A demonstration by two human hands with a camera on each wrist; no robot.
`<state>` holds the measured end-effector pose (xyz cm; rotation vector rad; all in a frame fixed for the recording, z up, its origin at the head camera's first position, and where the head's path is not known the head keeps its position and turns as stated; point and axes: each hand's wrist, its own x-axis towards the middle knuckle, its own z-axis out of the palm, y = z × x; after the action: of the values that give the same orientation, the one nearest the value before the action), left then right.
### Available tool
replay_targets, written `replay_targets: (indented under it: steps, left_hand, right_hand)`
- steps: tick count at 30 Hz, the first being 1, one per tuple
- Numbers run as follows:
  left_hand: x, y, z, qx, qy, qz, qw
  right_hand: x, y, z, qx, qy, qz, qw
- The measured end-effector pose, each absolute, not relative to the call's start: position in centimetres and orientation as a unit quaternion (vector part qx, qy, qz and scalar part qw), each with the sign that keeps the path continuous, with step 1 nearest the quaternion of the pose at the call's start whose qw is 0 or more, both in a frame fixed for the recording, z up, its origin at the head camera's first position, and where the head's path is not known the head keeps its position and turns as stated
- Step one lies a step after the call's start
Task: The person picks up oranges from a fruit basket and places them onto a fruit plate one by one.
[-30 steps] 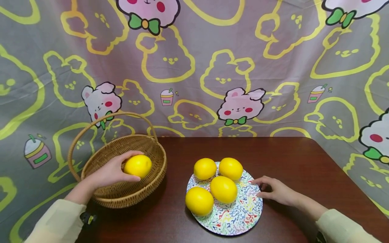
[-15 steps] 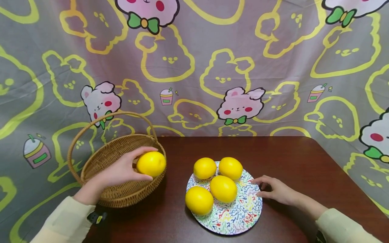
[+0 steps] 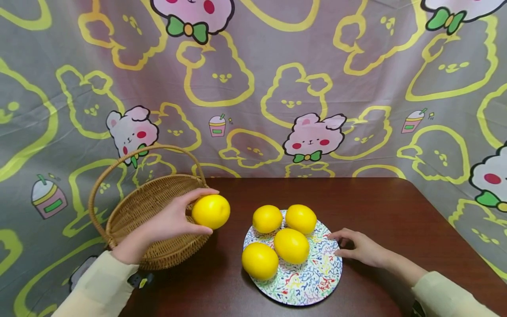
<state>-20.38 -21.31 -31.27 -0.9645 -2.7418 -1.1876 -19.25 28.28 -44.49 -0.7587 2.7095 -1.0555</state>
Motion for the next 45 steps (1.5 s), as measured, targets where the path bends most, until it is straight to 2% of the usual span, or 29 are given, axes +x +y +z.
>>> replay_targets:
  steps: [22,39,45]
  left_hand:
    - [-20.6,-17.6,-31.5,-0.366,-0.839,-0.401,-0.005]
    - [-21.2,-15.1,-32.6,-0.410,-0.800,-0.437,-0.041]
    - [-19.7,-13.4,-31.1,-0.409,-0.790,-0.453,-0.065]
  right_hand:
    - [-19.3,28.4,-44.6,-0.260,0.897,-0.353,0.061]
    - [-19.2,28.3,-44.5,-0.257,0.899,-0.349,0.062]
    - [-19.3,28.3,-44.6,-0.256,0.898,-0.351,0.066]
